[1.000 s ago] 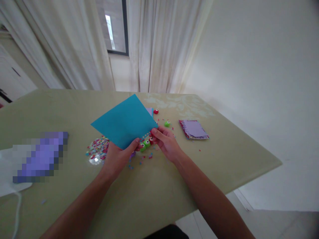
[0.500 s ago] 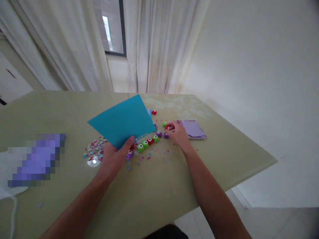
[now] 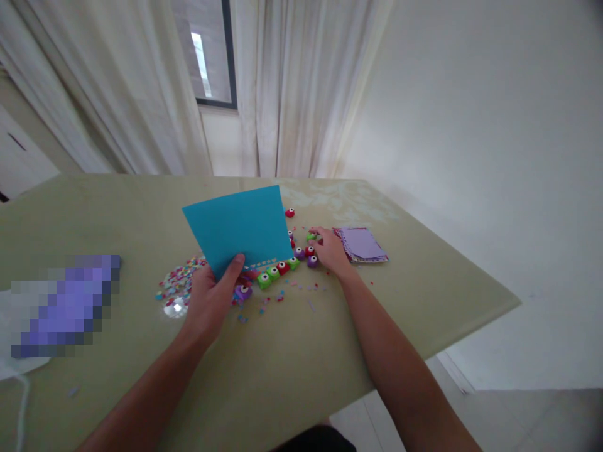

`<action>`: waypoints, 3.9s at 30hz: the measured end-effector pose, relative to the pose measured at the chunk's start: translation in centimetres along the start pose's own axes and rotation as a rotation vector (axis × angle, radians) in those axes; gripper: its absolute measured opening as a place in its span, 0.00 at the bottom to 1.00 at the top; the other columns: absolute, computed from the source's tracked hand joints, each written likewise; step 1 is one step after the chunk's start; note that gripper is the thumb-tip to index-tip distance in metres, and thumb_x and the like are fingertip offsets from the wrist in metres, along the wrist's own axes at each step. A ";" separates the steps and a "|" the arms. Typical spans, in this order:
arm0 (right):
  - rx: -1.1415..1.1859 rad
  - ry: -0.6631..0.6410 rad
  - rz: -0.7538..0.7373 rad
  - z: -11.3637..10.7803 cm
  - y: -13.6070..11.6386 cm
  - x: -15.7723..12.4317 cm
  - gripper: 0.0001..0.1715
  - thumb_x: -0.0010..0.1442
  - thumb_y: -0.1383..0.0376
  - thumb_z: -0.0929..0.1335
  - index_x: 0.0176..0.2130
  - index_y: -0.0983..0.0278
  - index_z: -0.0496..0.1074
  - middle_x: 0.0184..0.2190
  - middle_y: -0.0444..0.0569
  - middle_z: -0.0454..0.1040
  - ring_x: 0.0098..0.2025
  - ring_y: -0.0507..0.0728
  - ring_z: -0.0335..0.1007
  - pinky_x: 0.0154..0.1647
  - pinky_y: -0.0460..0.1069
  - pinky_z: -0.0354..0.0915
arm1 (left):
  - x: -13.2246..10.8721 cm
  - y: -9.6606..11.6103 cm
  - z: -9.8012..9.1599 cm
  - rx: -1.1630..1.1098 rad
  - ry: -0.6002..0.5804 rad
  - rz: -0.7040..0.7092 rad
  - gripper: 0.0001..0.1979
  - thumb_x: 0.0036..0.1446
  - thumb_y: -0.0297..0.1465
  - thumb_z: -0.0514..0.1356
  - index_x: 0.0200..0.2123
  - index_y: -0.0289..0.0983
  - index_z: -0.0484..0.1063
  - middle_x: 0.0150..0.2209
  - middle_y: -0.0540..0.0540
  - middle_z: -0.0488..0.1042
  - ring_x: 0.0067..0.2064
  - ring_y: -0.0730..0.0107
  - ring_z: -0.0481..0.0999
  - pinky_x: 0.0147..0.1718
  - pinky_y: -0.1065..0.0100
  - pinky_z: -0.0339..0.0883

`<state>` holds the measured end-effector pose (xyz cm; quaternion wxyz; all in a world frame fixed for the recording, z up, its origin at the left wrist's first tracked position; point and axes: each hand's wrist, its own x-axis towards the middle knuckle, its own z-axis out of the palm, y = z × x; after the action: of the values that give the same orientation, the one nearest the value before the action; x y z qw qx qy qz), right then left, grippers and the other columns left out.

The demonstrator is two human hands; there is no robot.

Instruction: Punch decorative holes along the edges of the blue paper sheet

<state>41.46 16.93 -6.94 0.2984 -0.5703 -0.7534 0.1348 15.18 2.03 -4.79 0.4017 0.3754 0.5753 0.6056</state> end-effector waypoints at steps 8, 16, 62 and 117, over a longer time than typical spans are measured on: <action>-0.012 0.161 0.087 -1.1 -0.2 -0.3 0.18 0.65 0.65 0.71 0.54 0.67 0.76 0.52 0.63 0.80 0.53 0.66 0.75 0.58 0.58 0.67 | -0.1 0.4 0.4 -0.114 -0.025 -0.030 0.26 0.53 0.53 0.73 0.40 0.37 0.79 0.31 0.44 0.85 0.32 0.56 0.86 0.29 0.64 0.77; 0.923 0.007 0.201 -1.8 -5.3 -2.9 0.27 0.59 0.42 0.77 0.43 0.60 0.79 0.41 0.49 0.80 0.36 0.57 0.77 0.41 0.53 0.72 | 0.2 -0.1 0.0 -0.119 0.014 -0.011 0.24 0.57 0.52 0.71 0.41 0.37 0.78 0.31 0.45 0.85 0.32 0.55 0.86 0.30 0.63 0.78; 1.466 -0.368 0.359 1.3 -10.7 -6.1 0.27 0.40 0.57 0.88 0.38 0.60 0.83 0.35 0.42 0.81 0.34 0.51 0.74 0.36 0.47 0.68 | -0.3 0.5 0.2 -0.055 0.021 -0.004 0.21 0.55 0.45 0.74 0.42 0.34 0.82 0.38 0.37 0.88 0.37 0.51 0.89 0.37 0.58 0.85; 1.346 -0.266 0.317 0.9 -10.9 -5.7 0.28 0.43 0.47 0.85 0.34 0.61 0.79 0.31 0.44 0.78 0.29 0.51 0.64 0.30 0.49 0.58 | -0.6 0.6 0.7 0.055 -0.039 0.042 0.22 0.53 0.48 0.74 0.41 0.35 0.82 0.35 0.38 0.87 0.36 0.49 0.89 0.37 0.57 0.83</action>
<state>33.41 8.28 -3.44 0.4685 -0.3435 -0.4441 0.6821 16.04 1.74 -4.11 0.3895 0.4103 0.5757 0.5903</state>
